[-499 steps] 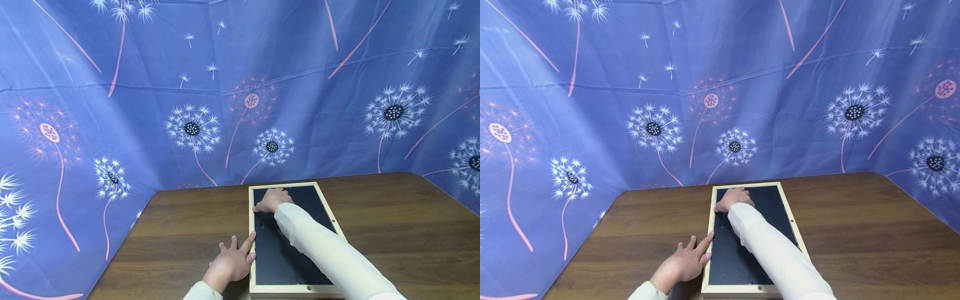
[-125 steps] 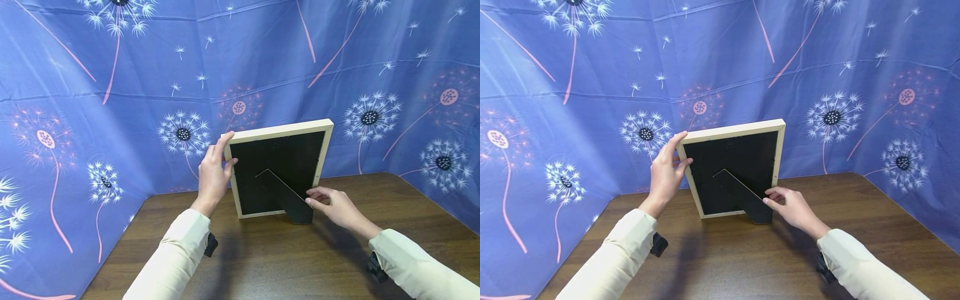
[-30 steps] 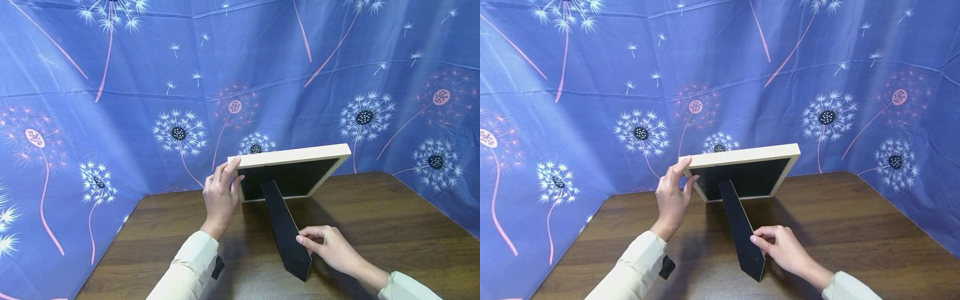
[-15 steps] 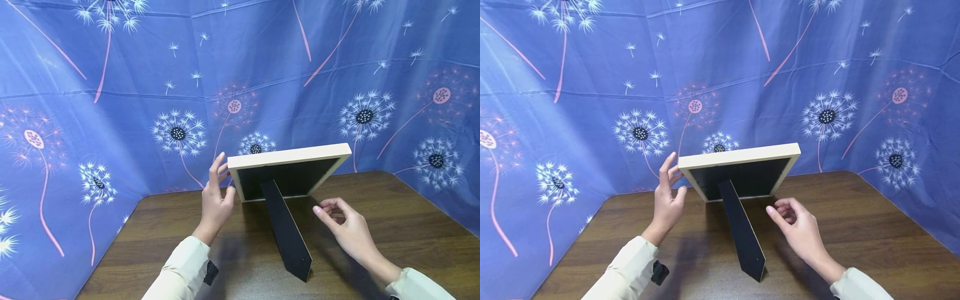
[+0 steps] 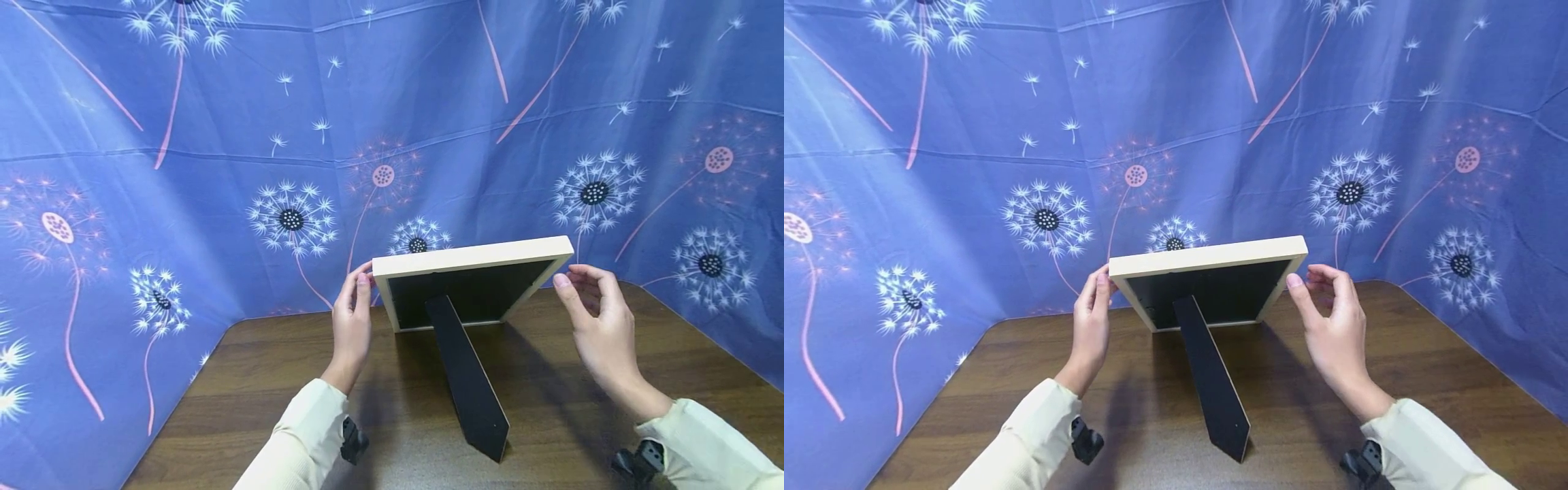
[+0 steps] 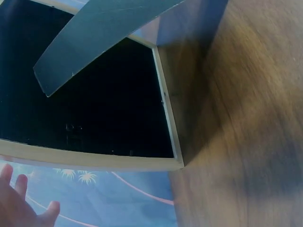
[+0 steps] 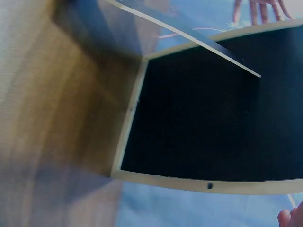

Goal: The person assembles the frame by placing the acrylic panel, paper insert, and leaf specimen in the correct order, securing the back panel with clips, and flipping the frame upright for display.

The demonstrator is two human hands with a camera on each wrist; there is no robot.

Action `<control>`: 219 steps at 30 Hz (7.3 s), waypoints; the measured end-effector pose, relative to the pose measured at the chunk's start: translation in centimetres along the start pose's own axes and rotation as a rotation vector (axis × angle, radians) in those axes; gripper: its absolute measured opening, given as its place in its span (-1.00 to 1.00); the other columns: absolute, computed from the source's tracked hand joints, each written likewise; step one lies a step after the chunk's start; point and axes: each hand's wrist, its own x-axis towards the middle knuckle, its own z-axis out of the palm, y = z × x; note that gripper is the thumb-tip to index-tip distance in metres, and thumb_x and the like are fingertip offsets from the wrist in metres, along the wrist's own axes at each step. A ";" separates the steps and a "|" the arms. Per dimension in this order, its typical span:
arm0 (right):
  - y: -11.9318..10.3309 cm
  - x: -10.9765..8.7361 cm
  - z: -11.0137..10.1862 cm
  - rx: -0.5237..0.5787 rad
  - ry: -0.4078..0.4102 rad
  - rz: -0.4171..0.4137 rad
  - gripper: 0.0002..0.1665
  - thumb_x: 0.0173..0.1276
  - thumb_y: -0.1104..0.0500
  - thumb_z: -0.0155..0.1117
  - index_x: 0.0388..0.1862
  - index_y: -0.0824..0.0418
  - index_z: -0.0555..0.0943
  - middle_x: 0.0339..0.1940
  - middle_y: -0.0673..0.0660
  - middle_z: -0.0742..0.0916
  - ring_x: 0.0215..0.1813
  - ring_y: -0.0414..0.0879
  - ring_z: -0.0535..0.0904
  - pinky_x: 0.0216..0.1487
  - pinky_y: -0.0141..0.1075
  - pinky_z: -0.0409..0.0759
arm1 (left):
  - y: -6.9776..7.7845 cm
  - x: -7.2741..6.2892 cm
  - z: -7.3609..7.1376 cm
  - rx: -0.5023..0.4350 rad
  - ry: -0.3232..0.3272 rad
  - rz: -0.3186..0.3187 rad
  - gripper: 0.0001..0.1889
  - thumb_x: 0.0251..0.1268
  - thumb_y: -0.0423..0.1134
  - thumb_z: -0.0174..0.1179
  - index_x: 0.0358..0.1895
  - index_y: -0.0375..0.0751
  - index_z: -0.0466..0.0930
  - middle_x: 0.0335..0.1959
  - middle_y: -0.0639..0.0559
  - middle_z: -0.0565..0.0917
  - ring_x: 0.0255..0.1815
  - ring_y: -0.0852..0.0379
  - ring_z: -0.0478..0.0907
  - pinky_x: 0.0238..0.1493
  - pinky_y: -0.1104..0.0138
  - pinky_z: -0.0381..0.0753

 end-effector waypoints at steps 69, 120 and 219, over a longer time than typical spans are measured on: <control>-4.5 3.1 1.1 -0.248 -0.016 -0.331 -0.48 0.25 -0.12 0.47 -0.09 0.28 0.66 -0.02 0.26 0.60 0.13 0.25 0.38 0.23 0.24 0.09 | -2.2 -3.0 1.1 0.068 -0.110 -0.202 -0.68 0.60 -0.13 0.08 -0.03 -0.31 0.71 -0.19 -0.12 0.73 -0.18 0.12 0.59 -0.08 0.28 0.55; -3.6 3.5 -0.6 -0.077 -0.179 -0.356 -0.75 0.46 0.17 0.31 0.07 0.18 0.70 -0.02 -0.24 0.59 0.16 -0.44 0.41 0.13 -0.43 0.23 | -1.5 -6.8 1.3 0.337 -0.481 0.062 -0.80 0.27 -0.25 0.43 -0.05 -0.09 0.76 -0.18 0.11 0.81 -0.10 0.17 0.72 0.02 0.17 0.63; -1.7 6.4 -5.0 -0.069 -0.581 -0.281 -0.41 0.50 0.25 0.21 0.48 -0.01 0.49 0.28 -0.19 0.60 0.07 -0.22 0.52 -0.08 -0.45 0.44 | -7.2 -2.3 1.8 0.575 -0.244 -0.184 -0.64 0.51 -0.35 0.12 0.29 -0.26 0.59 0.03 -0.20 0.75 0.02 -0.18 0.70 0.07 -0.08 0.62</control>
